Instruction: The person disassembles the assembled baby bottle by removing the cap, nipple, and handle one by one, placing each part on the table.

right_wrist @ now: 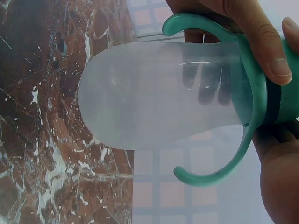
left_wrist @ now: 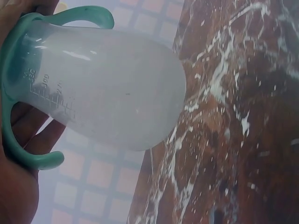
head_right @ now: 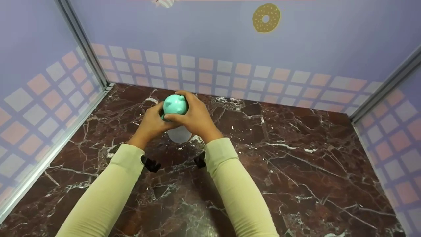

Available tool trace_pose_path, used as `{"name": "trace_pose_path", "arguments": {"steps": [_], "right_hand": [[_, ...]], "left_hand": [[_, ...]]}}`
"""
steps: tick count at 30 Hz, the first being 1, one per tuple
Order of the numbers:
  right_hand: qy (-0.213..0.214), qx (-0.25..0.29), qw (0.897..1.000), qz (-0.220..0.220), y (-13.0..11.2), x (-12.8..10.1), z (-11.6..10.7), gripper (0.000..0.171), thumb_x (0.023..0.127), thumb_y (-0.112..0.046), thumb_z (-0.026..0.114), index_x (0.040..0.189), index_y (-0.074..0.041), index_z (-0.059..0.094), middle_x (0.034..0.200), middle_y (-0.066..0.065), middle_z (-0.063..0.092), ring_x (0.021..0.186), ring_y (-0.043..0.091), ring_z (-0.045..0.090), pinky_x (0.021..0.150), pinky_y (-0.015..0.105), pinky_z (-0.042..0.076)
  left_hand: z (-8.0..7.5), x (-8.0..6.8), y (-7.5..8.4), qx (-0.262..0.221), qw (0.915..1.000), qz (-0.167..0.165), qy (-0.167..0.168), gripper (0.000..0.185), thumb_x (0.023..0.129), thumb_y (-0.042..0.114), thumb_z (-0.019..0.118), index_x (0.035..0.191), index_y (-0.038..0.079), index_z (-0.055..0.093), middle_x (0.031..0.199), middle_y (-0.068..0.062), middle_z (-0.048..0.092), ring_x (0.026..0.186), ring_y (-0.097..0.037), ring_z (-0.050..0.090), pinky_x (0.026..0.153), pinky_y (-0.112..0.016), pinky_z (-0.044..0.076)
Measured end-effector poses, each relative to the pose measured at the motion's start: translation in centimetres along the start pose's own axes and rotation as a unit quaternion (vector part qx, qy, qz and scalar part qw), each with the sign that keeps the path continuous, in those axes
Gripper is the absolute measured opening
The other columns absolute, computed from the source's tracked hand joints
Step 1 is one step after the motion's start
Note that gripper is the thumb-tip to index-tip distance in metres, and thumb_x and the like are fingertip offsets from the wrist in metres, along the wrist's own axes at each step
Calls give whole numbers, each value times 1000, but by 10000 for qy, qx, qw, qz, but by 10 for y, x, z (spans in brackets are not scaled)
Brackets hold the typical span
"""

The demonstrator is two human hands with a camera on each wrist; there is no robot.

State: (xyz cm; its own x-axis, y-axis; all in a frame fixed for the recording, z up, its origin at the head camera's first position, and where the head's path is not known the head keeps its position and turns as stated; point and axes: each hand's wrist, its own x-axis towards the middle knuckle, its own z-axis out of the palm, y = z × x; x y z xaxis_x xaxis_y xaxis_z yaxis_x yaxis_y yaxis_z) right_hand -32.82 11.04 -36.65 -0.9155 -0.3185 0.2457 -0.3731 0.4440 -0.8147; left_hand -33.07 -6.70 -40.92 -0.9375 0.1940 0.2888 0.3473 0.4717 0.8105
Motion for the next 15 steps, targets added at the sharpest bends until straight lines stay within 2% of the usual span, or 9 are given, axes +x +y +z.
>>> {"name": "trace_pose_path", "arguments": {"steps": [6,15], "right_hand": [[61,284,9996,-28,3,-10,-6,76,70,-47,83,134,-22,50,125,0,59,110,17,60,95,37,51],[269,347,9990,-53,10,-22,-13,77,72,-40,84,137,-18,48,128,4,58,112,19,59,96,38,50]], "left_hand": [[9,-1,6,-42,9995,307,35,77,70,52,82,132,15,58,121,-4,67,109,-19,63,97,-37,50],[20,-2,12,-147,9990,393,-146,76,70,58,80,131,17,59,119,1,67,105,-14,64,93,-36,52]]}}
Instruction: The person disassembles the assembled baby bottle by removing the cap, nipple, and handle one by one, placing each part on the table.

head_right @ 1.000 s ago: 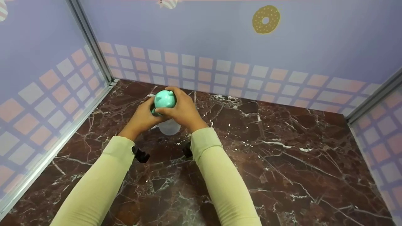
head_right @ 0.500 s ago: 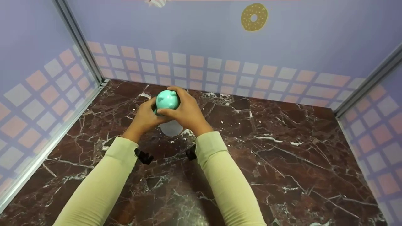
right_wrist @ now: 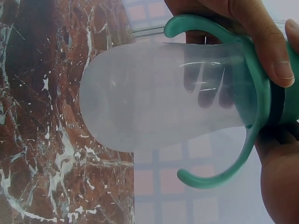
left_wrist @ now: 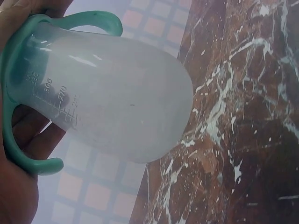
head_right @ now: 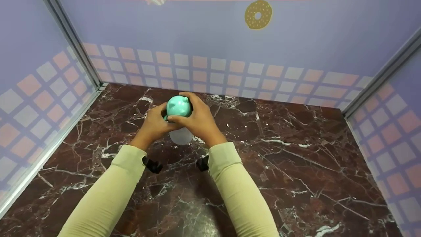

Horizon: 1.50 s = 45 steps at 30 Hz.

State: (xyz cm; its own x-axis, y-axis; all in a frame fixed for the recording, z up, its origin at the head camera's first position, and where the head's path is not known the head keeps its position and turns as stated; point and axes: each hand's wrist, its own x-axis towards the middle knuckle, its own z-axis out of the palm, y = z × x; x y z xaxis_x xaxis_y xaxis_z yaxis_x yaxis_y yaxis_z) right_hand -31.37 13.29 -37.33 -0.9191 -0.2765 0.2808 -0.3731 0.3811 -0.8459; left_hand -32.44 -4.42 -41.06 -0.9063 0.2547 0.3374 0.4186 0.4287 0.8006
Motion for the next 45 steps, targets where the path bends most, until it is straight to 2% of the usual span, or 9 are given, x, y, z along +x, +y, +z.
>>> {"name": "trace_pose_path", "arguments": {"steps": [5,15,25,34,45], "right_hand": [[36,146,9999,39,3,-4,0,78,71,-39,85,137,-20,48,128,4,57,112,19,59,97,38,49],[294,54,9995,31,7,-15,-1,82,67,-43,87,138,-31,48,133,1,55,113,19,57,96,40,49],[726,47,9973,-116,5,-24,-3,79,64,-40,89,133,-24,55,128,2,62,108,18,61,94,36,51],[860,82,9962,-102,5,-27,-10,75,65,-35,90,131,-21,58,125,2,63,107,18,62,92,36,51],[979,234,9949,-26,9,-34,-12,76,65,-31,90,132,-21,57,126,5,62,108,20,62,92,36,52]], "left_hand": [[5,0,-1,-57,10000,47,24,75,69,56,80,129,16,60,117,0,68,103,-14,65,92,-36,53],[16,-4,3,-123,9997,125,186,64,70,40,84,123,12,64,110,-4,71,97,-16,67,89,-35,54],[22,-5,8,-395,9991,154,27,66,69,40,84,126,15,63,114,-1,69,102,-14,65,92,-33,53],[26,-2,13,-592,9980,152,-153,62,69,40,85,123,18,64,111,2,69,98,-12,65,90,-36,54],[33,2,11,-844,9959,154,-292,63,65,42,88,120,21,67,109,4,70,98,-11,65,90,-31,53]]}}
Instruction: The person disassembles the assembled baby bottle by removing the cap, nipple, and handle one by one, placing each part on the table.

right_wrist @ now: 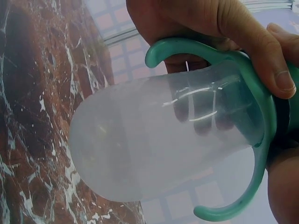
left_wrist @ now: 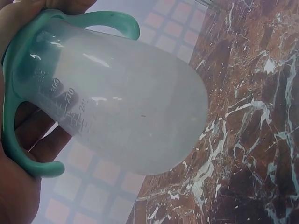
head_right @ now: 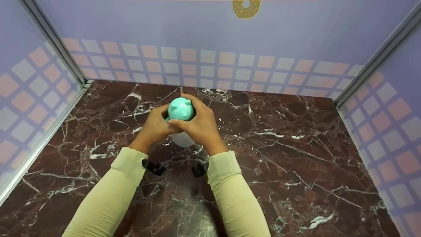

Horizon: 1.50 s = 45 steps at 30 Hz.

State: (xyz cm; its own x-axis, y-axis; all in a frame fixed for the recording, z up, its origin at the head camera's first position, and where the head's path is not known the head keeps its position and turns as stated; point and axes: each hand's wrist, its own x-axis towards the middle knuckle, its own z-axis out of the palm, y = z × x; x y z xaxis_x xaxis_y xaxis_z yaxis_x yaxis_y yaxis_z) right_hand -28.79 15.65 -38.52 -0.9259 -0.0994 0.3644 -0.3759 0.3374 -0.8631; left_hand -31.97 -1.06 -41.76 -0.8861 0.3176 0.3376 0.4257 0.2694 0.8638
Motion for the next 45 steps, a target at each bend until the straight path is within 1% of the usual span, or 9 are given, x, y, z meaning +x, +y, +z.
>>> {"name": "trace_pose_path", "arguments": {"steps": [5,9,17,22,27,34,38,41,45], "right_hand": [[12,52,10000,-53,1,-2,2,77,64,-35,90,132,-22,57,126,4,62,107,19,63,91,37,52],[77,131,9999,-24,1,-2,3,77,63,-35,91,131,-22,58,125,4,62,106,19,62,90,37,52],[74,743,9972,-75,-1,-1,5,73,65,-17,90,131,-12,57,127,8,59,109,22,61,95,37,51],[63,858,9961,-191,-1,-3,1,73,65,-12,90,131,-8,57,126,9,59,108,22,61,95,37,51],[-76,921,9950,-381,0,-3,-2,75,64,-8,89,131,-4,56,124,8,60,106,23,62,93,37,52],[-376,831,9947,-480,-3,0,-6,74,66,-7,89,132,-10,57,127,5,60,107,22,63,90,34,54],[-490,958,9928,-527,-2,-3,-4,73,66,-5,88,132,-11,58,128,6,60,108,24,63,90,36,54],[-517,1005,9925,-471,0,-7,-3,72,67,-4,87,132,-11,58,127,6,61,107,24,64,90,36,54],[-469,960,9932,-452,-1,-9,-9,71,67,-1,86,132,-8,58,127,7,61,107,24,64,88,34,55]], "left_hand": [[-1,-2,-1,-60,10000,-13,-18,62,65,46,87,119,22,67,108,4,70,97,-10,65,89,-32,54],[-2,-2,0,-97,9999,-41,-75,63,66,49,86,120,23,66,109,6,70,97,-9,65,89,-31,53],[-4,-2,4,-148,9997,120,-167,66,68,50,84,125,24,64,111,7,69,99,-8,64,89,-29,53],[-3,-1,6,-79,9995,88,-285,65,69,51,83,125,23,64,113,6,69,101,-8,64,90,-29,53],[-4,-1,6,-54,9993,20,-373,67,68,55,82,126,25,64,114,8,68,103,-7,63,91,-28,53],[-7,-2,6,-236,9988,42,-432,70,65,56,84,125,27,64,112,8,68,100,-8,64,87,-29,54],[-9,-7,4,-328,9983,25,-488,67,63,55,85,120,26,66,109,7,69,96,-9,65,84,-29,55],[-9,-11,4,-366,9977,35,-576,65,63,53,86,119,25,67,108,7,69,95,-9,65,83,-29,55],[-5,-9,7,-485,9962,132,-705,62,64,49,87,119,26,67,108,7,69,95,-10,65,85,-29,54]]}}
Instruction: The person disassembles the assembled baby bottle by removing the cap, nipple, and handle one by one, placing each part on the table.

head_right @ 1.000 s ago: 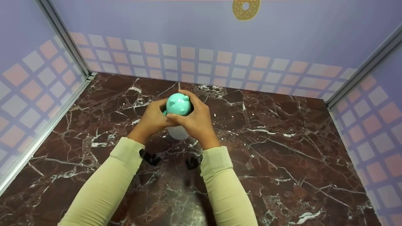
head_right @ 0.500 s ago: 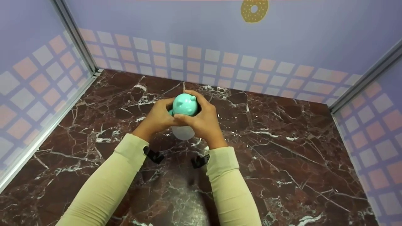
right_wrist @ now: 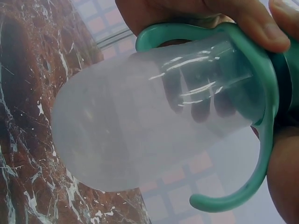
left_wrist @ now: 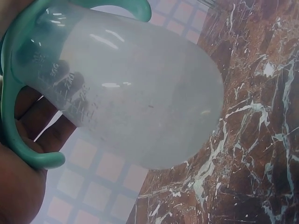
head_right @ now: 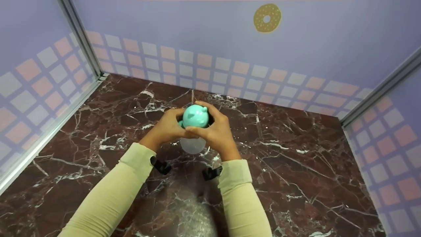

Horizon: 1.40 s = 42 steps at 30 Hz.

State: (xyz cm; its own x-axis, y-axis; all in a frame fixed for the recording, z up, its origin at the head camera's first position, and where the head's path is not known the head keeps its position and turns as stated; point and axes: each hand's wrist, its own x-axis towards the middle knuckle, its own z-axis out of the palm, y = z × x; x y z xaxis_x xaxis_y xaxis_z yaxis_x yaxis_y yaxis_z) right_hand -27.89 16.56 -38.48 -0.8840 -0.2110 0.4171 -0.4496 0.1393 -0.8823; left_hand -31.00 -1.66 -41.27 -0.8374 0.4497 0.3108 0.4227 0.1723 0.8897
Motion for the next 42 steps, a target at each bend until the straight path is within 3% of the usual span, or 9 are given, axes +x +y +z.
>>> {"name": "trace_pose_path", "arguments": {"steps": [8,14,17,21,27,32,42], "right_hand": [[-102,164,9998,-8,0,1,-5,71,67,2,86,131,-5,58,125,9,62,106,26,64,88,34,55],[-257,150,9995,56,0,-1,-8,72,70,2,83,136,-7,53,130,9,59,110,26,62,90,34,54],[-77,-148,9999,10,2,-3,-7,74,72,-3,84,138,-12,51,133,7,57,111,23,61,92,33,53],[472,-647,9968,-15,5,-5,-1,80,68,-18,89,138,-13,50,132,4,56,112,18,60,95,32,51],[1089,-974,9892,-148,3,-5,6,84,63,-25,91,135,-8,52,130,7,59,111,19,60,96,34,50],[1130,-1056,9879,-123,0,-5,7,81,62,-28,91,132,-12,55,125,6,63,106,18,62,91,32,52],[992,-648,9929,-56,-1,-4,5,78,62,-24,92,131,-9,56,121,4,63,103,17,63,89,31,52]], "left_hand": [[0,2,2,-193,9998,-40,-84,58,64,43,89,115,24,69,106,5,70,95,-12,65,85,-31,54],[4,1,4,9,10000,-20,-34,63,66,46,87,121,23,66,110,6,69,97,-10,64,87,-30,53],[6,2,5,279,9993,-74,223,68,68,46,85,127,21,63,115,5,68,100,-9,64,90,-29,52],[11,3,8,699,9955,-129,621,69,70,40,84,131,18,61,117,2,69,102,-10,64,92,-29,51],[16,5,13,897,9928,-174,770,68,70,36,84,132,17,60,118,0,69,105,-11,64,94,-28,51],[16,5,13,866,9933,-285,712,67,71,36,83,131,20,61,117,2,68,103,-10,64,92,-29,52],[14,5,12,735,9944,-343,671,69,68,42,85,130,22,62,116,5,69,103,-7,63,92,-27,51]]}}
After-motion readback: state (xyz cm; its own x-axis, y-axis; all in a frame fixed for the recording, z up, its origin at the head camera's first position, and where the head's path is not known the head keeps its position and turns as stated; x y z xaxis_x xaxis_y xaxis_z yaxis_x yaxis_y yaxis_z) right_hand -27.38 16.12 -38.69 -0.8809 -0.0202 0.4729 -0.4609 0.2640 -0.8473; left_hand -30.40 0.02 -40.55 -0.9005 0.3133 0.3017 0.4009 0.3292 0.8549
